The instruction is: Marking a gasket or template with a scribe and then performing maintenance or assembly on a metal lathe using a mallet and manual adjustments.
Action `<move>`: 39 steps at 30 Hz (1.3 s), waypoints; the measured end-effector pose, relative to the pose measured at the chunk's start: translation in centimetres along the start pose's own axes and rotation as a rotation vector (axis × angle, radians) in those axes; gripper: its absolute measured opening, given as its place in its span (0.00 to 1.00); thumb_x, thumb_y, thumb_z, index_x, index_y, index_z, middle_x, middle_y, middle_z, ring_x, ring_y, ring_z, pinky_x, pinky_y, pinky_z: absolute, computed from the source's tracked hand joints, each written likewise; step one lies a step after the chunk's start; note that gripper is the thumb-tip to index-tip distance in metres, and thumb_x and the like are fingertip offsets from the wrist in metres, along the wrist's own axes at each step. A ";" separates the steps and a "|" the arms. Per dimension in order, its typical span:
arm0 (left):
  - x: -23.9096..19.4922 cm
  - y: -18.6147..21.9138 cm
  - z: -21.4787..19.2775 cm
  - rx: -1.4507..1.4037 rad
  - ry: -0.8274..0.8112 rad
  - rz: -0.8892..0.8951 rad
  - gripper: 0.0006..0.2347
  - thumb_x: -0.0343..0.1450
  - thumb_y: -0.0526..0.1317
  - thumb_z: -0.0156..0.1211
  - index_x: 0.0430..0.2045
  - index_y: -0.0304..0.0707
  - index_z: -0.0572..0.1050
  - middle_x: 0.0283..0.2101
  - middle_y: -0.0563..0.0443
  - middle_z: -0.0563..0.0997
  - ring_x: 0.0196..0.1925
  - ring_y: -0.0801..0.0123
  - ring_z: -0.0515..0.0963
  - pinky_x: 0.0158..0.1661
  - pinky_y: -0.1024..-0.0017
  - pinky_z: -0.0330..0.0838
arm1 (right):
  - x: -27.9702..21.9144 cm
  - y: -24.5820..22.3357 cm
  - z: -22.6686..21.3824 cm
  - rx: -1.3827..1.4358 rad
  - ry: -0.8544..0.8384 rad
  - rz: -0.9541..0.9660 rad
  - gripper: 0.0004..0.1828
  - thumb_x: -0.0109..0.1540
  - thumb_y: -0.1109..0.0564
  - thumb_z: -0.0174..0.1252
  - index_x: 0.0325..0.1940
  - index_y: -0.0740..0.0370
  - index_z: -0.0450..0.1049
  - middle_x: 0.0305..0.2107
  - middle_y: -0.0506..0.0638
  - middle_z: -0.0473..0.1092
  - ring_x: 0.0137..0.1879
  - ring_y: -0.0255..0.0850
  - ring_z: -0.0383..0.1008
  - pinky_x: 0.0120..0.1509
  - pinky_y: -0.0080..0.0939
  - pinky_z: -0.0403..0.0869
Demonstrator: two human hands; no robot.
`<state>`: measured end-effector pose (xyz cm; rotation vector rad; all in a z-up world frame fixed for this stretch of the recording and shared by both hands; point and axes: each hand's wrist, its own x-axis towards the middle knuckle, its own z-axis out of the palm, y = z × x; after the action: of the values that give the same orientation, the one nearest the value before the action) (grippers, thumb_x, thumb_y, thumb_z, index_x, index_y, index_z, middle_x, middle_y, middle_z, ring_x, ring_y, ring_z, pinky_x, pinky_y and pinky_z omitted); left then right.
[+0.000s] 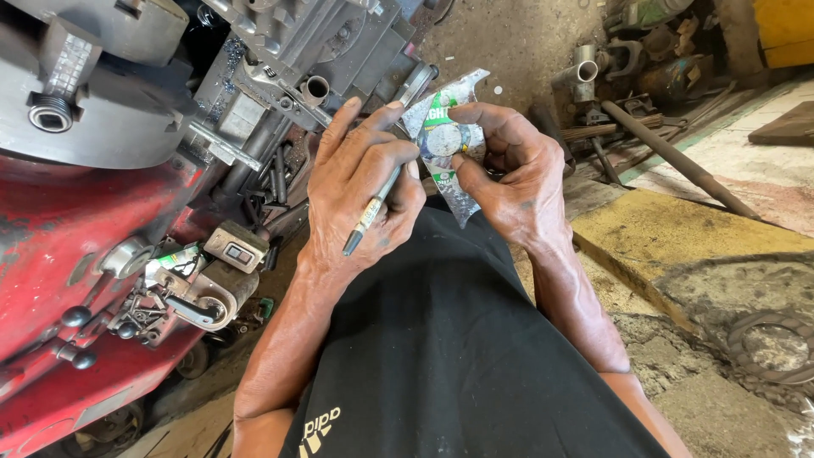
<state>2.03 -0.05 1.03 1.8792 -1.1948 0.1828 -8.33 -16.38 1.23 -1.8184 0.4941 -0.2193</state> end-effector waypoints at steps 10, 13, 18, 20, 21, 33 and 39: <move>-0.4 1.2 -0.1 -0.024 -0.024 -0.043 0.04 0.75 0.28 0.53 0.33 0.31 0.75 0.33 0.44 0.79 0.57 0.47 0.85 0.70 0.49 0.57 | 0.0 0.4 0.0 0.059 0.037 0.020 0.19 0.65 0.67 0.61 0.60 0.58 0.74 0.23 0.40 0.56 0.29 0.29 0.53 0.33 0.30 0.59; -0.4 1.4 0.0 0.005 0.027 -0.018 0.03 0.74 0.25 0.55 0.32 0.29 0.75 0.32 0.41 0.80 0.54 0.51 0.84 0.66 0.52 0.65 | 0.2 0.5 0.1 0.067 0.039 -0.005 0.19 0.66 0.67 0.61 0.61 0.57 0.73 0.24 0.39 0.55 0.29 0.29 0.52 0.33 0.31 0.59; -1.4 0.3 1.2 -0.183 0.138 -0.135 0.05 0.74 0.29 0.59 0.41 0.27 0.78 0.46 0.35 0.83 0.57 0.48 0.81 0.66 0.47 0.73 | 0.3 0.0 0.0 0.047 0.022 0.004 0.19 0.63 0.69 0.59 0.58 0.59 0.75 0.24 0.39 0.59 0.27 0.28 0.50 0.30 0.27 0.55; -0.7 0.2 0.5 -0.199 0.143 -0.203 0.06 0.78 0.32 0.55 0.46 0.29 0.76 0.49 0.35 0.80 0.59 0.46 0.81 0.64 0.51 0.77 | 0.2 -0.2 0.1 0.060 0.012 0.034 0.18 0.63 0.68 0.59 0.57 0.58 0.75 0.25 0.39 0.61 0.28 0.28 0.52 0.31 0.27 0.57; -0.4 0.2 0.2 -0.218 0.145 -0.277 0.08 0.82 0.36 0.50 0.50 0.32 0.74 0.52 0.35 0.77 0.61 0.43 0.81 0.61 0.54 0.80 | 0.2 -0.3 0.2 0.072 0.000 0.070 0.18 0.63 0.66 0.59 0.57 0.58 0.75 0.25 0.39 0.63 0.28 0.27 0.54 0.32 0.28 0.59; 1.2 -1.7 0.4 -0.650 -0.139 -0.697 0.12 0.71 0.29 0.63 0.48 0.41 0.74 0.44 0.52 0.80 0.46 0.71 0.81 0.46 0.77 0.83 | 0.2 -0.1 -0.7 -0.026 -0.172 -0.022 0.18 0.61 0.68 0.59 0.54 0.56 0.76 0.31 0.41 0.71 0.25 0.27 0.54 0.29 0.31 0.57; 0.4 -3.5 1.6 -0.850 -0.142 -0.782 0.12 0.67 0.27 0.66 0.42 0.39 0.77 0.42 0.54 0.81 0.40 0.74 0.80 0.35 0.78 0.78 | 0.6 0.3 -1.0 0.035 -0.262 -0.062 0.21 0.63 0.67 0.62 0.55 0.53 0.64 0.32 0.44 0.73 0.33 0.31 0.66 0.39 0.33 0.67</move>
<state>4.55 -0.91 -1.81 1.4416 -0.4098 -0.7763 -8.26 -17.53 1.17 -1.7970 0.2488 -0.0302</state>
